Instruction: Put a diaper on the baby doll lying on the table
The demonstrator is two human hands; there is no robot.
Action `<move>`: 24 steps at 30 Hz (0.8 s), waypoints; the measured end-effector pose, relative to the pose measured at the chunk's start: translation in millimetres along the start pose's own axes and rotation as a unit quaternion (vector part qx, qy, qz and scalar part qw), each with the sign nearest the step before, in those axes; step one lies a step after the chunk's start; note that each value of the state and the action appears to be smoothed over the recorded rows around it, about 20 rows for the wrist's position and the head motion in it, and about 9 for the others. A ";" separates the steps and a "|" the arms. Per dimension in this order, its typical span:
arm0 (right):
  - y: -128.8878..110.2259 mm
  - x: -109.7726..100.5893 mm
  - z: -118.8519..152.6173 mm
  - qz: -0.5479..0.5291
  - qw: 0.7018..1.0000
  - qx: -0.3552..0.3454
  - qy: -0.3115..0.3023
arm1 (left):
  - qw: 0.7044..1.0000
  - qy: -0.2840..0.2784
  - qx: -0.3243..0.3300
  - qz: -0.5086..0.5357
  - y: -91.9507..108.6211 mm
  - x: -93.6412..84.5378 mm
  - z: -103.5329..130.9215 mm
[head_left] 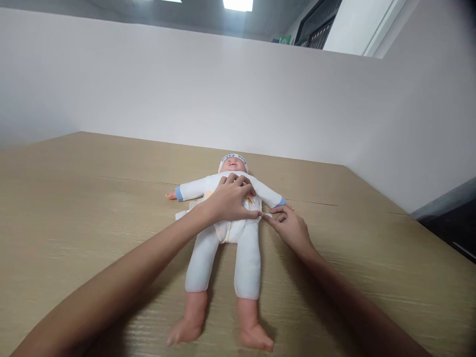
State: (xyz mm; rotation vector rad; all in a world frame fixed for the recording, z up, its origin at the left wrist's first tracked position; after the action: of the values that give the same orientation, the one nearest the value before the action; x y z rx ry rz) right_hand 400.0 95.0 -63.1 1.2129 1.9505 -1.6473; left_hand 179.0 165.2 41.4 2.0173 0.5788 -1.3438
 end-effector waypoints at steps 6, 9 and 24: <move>5.4 3.1 -10.0 -0.012 0.998 0.011 -0.054 | 1.000 -0.020 0.011 -0.017 3.4 0.1 -1.2; 0.7 5.3 -10.7 -0.034 0.996 -0.014 -0.078 | 1.000 -0.020 0.006 -0.019 3.4 1.9 -1.8; -56.3 -6.9 -26.5 -0.226 0.959 -0.072 -0.153 | 1.000 0.000 -0.006 0.002 0.8 2.8 0.3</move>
State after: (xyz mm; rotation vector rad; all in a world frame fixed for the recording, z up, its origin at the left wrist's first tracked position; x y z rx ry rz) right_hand 368.7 117.8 -13.9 0.4398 2.1972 -1.7278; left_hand 180.4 164.5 39.0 2.0081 0.5806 -1.3336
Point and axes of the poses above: each hand's wrist, its own z-axis away from the middle knuckle, its own x-axis out of the palm, y = z × x, the point moved 3 cm from there along -z, towards the middle knuckle, and after that the axes turned 10 degrees about -x, right-handed, at the moved point
